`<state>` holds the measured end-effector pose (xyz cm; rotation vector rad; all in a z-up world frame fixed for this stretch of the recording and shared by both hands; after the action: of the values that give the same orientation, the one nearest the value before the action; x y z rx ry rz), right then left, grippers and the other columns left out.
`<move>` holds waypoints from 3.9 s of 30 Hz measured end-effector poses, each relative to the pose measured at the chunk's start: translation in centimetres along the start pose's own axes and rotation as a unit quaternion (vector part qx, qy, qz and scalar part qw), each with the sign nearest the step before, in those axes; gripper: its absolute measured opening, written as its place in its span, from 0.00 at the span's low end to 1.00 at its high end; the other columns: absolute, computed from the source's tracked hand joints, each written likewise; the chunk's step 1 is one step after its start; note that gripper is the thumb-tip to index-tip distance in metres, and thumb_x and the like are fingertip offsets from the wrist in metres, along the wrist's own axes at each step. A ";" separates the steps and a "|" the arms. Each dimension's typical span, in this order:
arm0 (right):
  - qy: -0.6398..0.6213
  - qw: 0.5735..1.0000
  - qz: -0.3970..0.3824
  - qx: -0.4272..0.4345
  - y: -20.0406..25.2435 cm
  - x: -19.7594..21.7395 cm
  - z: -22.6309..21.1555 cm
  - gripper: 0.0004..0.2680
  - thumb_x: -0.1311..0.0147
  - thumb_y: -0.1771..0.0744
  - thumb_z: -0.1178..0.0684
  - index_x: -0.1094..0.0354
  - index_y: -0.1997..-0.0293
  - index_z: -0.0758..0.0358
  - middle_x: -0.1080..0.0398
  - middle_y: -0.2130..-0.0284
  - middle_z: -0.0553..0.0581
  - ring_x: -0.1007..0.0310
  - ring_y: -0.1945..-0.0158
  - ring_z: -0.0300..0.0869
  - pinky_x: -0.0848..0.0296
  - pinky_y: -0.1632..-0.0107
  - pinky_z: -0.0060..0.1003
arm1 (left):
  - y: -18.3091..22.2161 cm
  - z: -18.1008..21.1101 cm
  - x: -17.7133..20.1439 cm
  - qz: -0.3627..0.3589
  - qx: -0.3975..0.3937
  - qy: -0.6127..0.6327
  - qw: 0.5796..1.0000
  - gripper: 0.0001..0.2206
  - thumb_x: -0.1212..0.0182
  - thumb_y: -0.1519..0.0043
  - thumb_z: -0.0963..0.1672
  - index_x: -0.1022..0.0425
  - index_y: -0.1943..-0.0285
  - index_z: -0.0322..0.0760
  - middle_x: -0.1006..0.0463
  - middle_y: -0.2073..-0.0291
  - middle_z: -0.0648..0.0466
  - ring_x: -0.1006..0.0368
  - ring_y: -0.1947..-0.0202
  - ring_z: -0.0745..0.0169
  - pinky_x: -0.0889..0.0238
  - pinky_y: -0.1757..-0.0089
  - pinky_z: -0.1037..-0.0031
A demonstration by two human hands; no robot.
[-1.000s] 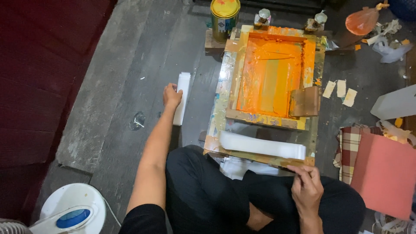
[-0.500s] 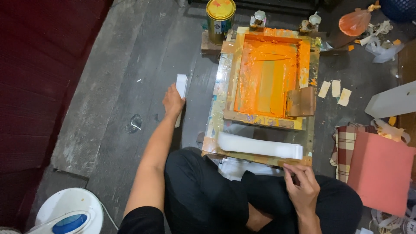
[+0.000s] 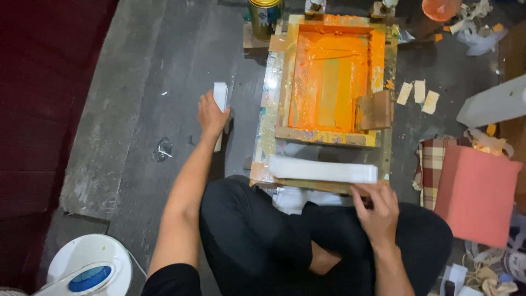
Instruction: Manual screen printing of orange ink onto white label strips using a hand-held squeegee and a screen frame.
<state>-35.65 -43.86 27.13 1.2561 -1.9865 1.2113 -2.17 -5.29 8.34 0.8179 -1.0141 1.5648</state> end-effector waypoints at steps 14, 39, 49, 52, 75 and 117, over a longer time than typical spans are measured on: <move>-0.016 0.984 -0.146 -0.102 -2.6 -0.4 9.6 0.09 0.36 0.36 0.59 0.23 0.52 0.60 0.29 0.61 0.68 0.27 0.54 0.67 0.32 0.50 0.57 | 15.9 18.3 9.7 -0.164 -0.273 0.068 0.946 0.17 0.29 0.42 0.49 0.24 0.48 0.41 0.26 0.56 0.52 0.26 0.53 0.49 0.32 0.56 0.61; -0.208 0.977 0.037 -0.041 -3.5 -0.7 10.1 0.03 0.42 0.28 0.57 0.24 0.52 0.57 0.24 0.60 0.57 0.24 0.54 0.53 0.29 0.49 0.44 | 17.6 21.2 12.4 -0.216 -0.429 -0.039 0.876 0.27 0.28 0.46 0.53 0.24 0.42 0.38 0.27 0.56 0.50 0.30 0.53 0.48 0.38 0.56 0.62; -0.329 0.920 0.190 -0.094 -3.3 0.9 10.2 0.05 0.43 0.29 0.61 0.28 0.47 0.65 0.28 0.56 0.58 0.31 0.51 0.38 0.31 0.46 0.35 | 14.4 17.0 13.2 -0.032 -0.326 0.217 0.920 0.20 0.44 0.37 0.37 0.37 0.84 0.48 0.39 0.82 0.59 0.36 0.73 0.53 0.39 0.60 0.72; -0.360 0.907 0.187 -0.108 -2.7 0.9 9.5 0.08 0.37 0.31 0.62 0.28 0.47 0.65 0.30 0.59 0.52 0.31 0.54 0.34 0.30 0.48 0.29 | 14.2 16.4 12.9 -0.063 -0.266 0.240 0.932 0.22 0.41 0.38 0.38 0.36 0.88 0.48 0.35 0.86 0.60 0.35 0.76 0.57 0.37 0.65 0.75; -0.527 0.669 0.287 -0.439 -1.7 -0.7 18.5 0.10 0.34 0.32 0.50 0.38 0.63 0.51 0.21 0.69 0.49 0.35 0.78 0.26 0.37 0.76 0.17 | 11.9 19.9 11.4 -0.184 -0.281 0.048 0.941 0.23 0.31 0.38 0.43 0.30 0.33 0.48 0.36 0.37 0.36 0.30 0.41 0.29 0.32 0.49 0.49; -0.241 0.957 -0.108 -0.117 -6.2 0.1 6.4 0.16 0.48 0.32 0.64 0.26 0.38 0.56 0.27 0.51 0.58 0.26 0.43 0.55 0.29 0.43 0.45 | 5.7 24.7 18.1 -0.081 -0.147 0.419 0.892 0.17 0.28 0.37 0.40 0.22 0.39 0.46 0.33 0.39 0.42 0.27 0.42 0.31 0.26 0.48 0.58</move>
<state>-29.82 -50.66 26.71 1.7049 -2.1664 0.5774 -11.57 -21.21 33.40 -0.0261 -0.4959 1.3601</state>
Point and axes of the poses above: each hand's wrist, its own y-axis away from the middle knuckle, its own x-axis out of the back of the hand, z = x × y, the point moved 3 cm from there along -y, towards the middle knuckle
